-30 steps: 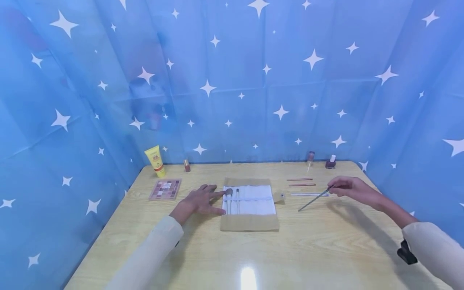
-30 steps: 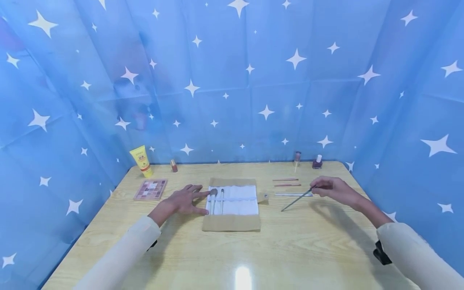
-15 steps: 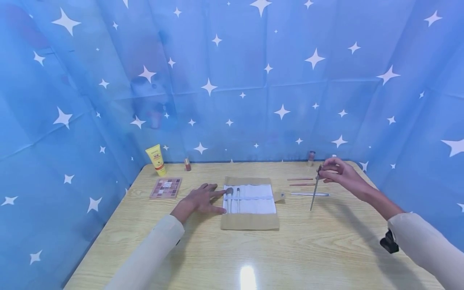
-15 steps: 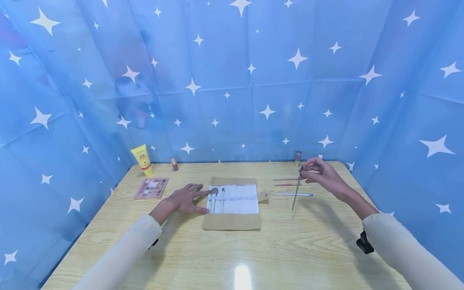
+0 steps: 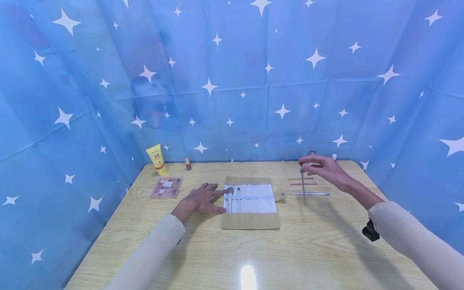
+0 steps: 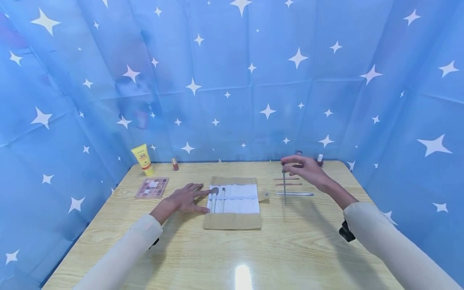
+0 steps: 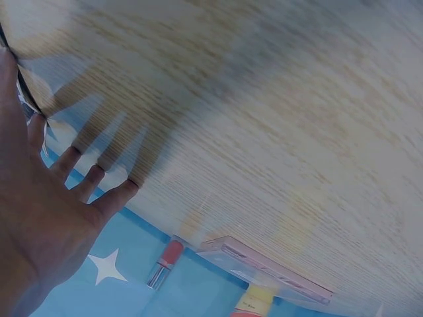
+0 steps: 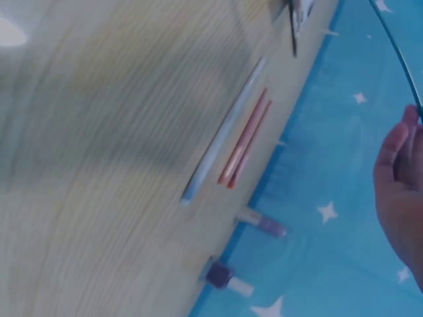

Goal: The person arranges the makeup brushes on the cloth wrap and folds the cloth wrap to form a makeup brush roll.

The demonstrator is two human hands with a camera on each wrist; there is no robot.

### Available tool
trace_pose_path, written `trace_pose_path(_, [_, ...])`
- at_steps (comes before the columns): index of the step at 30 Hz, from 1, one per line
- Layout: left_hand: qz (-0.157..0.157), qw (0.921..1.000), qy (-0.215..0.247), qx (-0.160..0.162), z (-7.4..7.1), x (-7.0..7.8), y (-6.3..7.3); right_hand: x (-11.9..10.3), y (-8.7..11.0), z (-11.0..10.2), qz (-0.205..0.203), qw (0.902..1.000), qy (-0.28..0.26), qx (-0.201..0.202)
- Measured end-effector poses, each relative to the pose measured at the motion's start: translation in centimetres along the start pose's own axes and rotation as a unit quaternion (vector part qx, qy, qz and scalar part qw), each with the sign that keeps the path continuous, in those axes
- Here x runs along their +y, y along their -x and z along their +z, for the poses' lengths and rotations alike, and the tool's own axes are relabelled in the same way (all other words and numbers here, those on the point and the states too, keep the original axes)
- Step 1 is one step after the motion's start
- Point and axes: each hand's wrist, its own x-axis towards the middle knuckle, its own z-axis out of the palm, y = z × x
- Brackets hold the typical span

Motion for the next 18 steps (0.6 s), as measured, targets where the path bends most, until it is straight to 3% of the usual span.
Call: trace_pose_path(18, [-0.003,1.0,0.006,0.003,-0.3,0.3,0.2,-1.5,-4.9,4.6,-0.025,0.9994,-0.021,-0.009])
